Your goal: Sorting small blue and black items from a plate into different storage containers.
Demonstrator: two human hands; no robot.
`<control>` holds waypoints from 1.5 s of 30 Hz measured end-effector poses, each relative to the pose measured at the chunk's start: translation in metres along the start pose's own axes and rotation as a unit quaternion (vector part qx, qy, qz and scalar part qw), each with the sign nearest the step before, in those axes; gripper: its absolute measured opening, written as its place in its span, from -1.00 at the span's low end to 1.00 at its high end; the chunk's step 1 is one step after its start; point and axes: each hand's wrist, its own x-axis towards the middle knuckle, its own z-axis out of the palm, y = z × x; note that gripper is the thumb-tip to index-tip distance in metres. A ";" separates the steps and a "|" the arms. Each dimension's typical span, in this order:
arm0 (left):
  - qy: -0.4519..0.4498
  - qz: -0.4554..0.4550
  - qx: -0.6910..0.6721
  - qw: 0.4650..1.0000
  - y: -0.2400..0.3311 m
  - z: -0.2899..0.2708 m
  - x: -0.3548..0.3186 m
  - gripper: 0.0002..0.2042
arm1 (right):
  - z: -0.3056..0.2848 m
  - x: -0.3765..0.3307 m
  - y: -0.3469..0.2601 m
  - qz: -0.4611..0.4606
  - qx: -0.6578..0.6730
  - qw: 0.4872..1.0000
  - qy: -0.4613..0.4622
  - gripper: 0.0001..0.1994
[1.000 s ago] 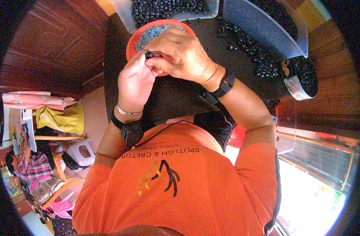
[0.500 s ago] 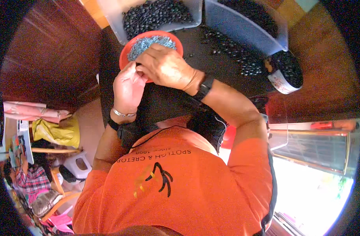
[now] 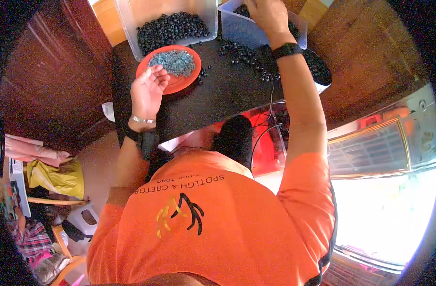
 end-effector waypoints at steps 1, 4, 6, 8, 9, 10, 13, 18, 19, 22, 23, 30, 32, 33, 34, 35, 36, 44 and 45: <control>-0.002 -0.001 -0.008 1.000 -0.002 -0.001 0.006 -0.78 | 0.013 -0.016 0.020 -0.016 -0.046 0.999 0.021 -0.82; 0.028 0.015 -0.011 0.999 0.000 -0.008 0.007 -0.78 | 0.040 -0.039 0.006 0.060 0.065 0.992 -0.088 -0.80; 0.023 0.016 0.005 1.000 0.001 -0.006 0.006 -0.77 | 0.052 -0.061 -0.016 0.085 0.152 0.971 -0.163 -0.81; 0.025 0.014 0.005 1.000 -0.002 -0.008 0.007 -0.77 | 0.062 -0.085 -0.036 0.106 0.245 0.931 -0.249 -0.82; 0.030 0.016 0.008 0.999 -0.002 -0.009 0.008 -0.77 | 0.065 -0.090 -0.049 0.109 0.295 0.905 -0.286 -0.83; 0.031 0.018 0.007 0.999 -0.002 -0.010 0.009 -0.77 | 0.067 -0.092 -0.058 0.119 0.268 0.888 -0.355 -0.81; 0.030 0.012 0.012 0.999 -0.006 -0.010 0.014 -0.77 | 0.086 -0.112 -0.059 0.049 0.217 0.912 -0.346 -0.79; 0.034 0.009 0.012 0.999 -0.004 -0.013 0.014 -0.77 | 0.089 -0.107 -0.052 0.041 0.107 0.949 -0.293 -0.81; 0.035 0.012 0.010 0.999 -0.004 -0.012 0.014 -0.77 | 0.087 -0.103 -0.046 0.061 0.054 0.938 -0.337 -0.80; 0.034 0.008 0.009 0.999 -0.006 -0.009 0.014 -0.77 | 0.082 -0.104 -0.019 0.102 -0.015 0.905 -0.412 -0.78; 0.036 0.006 0.006 0.999 -0.005 -0.010 0.014 -0.77 | 0.081 -0.102 -0.019 0.118 -0.026 0.886 -0.447 -0.77; 0.019 -0.005 0.004 1.000 -0.006 -0.010 0.013 -0.79 | 0.085 -0.126 -0.024 0.094 0.008 0.897 -0.431 -0.79; 0.023 -0.011 0.010 1.000 -0.006 -0.009 0.013 -0.79 | 0.086 -0.127 -0.026 0.092 0.009 0.900 -0.425 -0.78; 0.028 -0.016 0.014 0.999 -0.005 -0.008 0.013 -0.79 | 0.086 -0.127 -0.027 0.088 0.010 0.903 -0.419 -0.78; 0.029 -0.016 0.015 0.999 -0.006 -0.007 0.013 -0.79 | 0.086 -0.127 -0.027 0.089 0.011 0.904 -0.419 -0.78; 0.027 -0.009 0.015 0.999 -0.005 -0.004 0.011 -0.80 | 0.085 -0.125 -0.029 0.082 0.035 0.920 -0.382 -0.77; 0.025 -0.003 0.016 1.000 -0.004 -0.002 0.010 -0.82 | 0.085 -0.123 -0.030 0.076 0.059 0.934 -0.344 -0.76; -0.049 -0.020 0.044 0.998 -0.005 0.006 -0.004 -0.78 | 0.057 -0.073 -0.112 0.203 0.606 0.701 -0.318 -0.76; -0.043 -0.021 0.046 0.998 -0.006 0.006 -0.005 -0.78 | 0.054 -0.070 -0.122 0.183 0.619 0.696 -0.315 -0.77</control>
